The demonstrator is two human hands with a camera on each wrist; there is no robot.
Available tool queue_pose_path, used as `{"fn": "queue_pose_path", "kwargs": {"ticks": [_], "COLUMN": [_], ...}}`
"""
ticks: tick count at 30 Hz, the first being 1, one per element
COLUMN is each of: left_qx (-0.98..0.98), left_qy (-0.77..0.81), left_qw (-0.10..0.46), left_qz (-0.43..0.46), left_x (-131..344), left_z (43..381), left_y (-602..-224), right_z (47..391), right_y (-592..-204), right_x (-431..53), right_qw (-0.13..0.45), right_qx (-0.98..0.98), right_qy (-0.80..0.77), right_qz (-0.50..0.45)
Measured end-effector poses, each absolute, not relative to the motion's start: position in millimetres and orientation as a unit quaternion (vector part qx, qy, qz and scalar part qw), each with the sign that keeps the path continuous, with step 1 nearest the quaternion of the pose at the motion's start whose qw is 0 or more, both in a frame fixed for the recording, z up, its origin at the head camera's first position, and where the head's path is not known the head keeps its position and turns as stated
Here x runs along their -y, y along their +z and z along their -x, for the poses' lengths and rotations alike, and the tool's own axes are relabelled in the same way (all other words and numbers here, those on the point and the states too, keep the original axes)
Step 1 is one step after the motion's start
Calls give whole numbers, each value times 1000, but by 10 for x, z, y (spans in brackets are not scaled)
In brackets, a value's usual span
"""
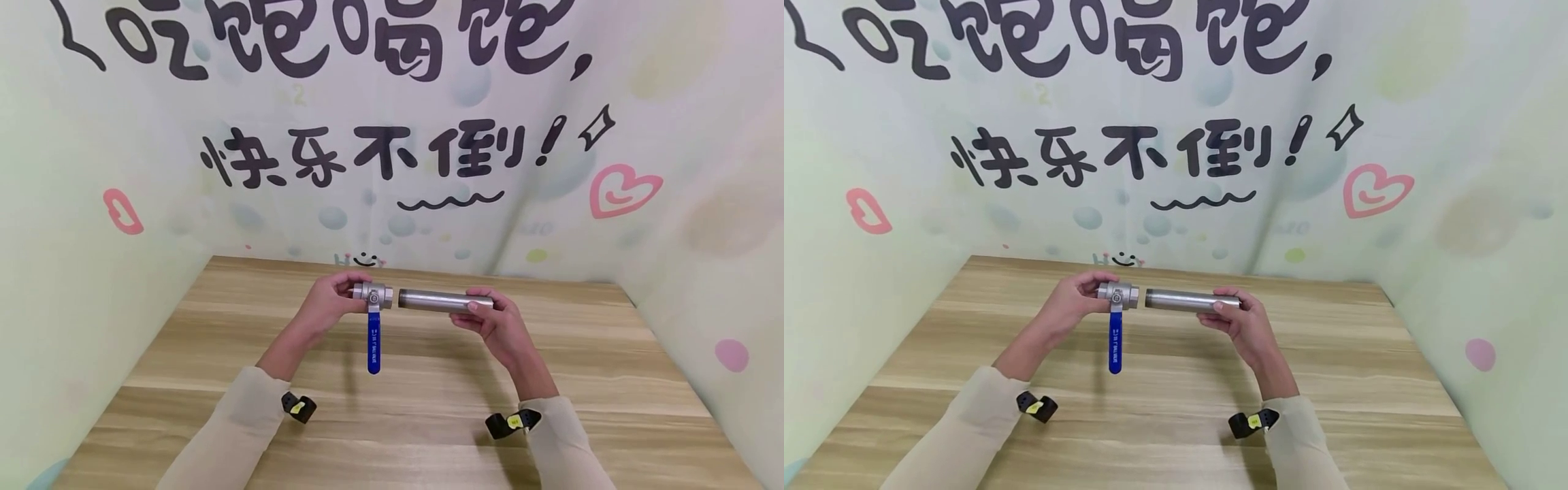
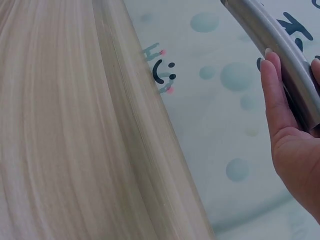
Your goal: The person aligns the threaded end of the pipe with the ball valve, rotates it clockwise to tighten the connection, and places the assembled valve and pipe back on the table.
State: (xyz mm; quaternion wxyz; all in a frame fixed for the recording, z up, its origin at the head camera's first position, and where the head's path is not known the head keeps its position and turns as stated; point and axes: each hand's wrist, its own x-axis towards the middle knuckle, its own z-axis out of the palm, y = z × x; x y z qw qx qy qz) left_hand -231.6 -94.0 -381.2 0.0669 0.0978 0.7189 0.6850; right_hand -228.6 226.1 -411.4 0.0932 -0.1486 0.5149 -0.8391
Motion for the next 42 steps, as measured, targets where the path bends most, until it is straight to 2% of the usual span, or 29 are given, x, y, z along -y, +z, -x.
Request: {"fn": "queue_pose_path", "kwargs": {"ticks": [19, 42], "left_qx": [-713, -705], "left_qy": [695, 704], "left_qw": [75, 72], "left_qz": [-55, -47], "left_x": [882, 881], "left_z": [2318, 2316], "left_y": [-3833, -3849], "right_z": [2308, 2322], "right_y": [-4115, -4125], "right_x": [-2197, -2183], "right_qw": [97, 93], "right_qx": [-513, -521], "right_qy": [-840, -829], "right_qz": [149, 182]}}
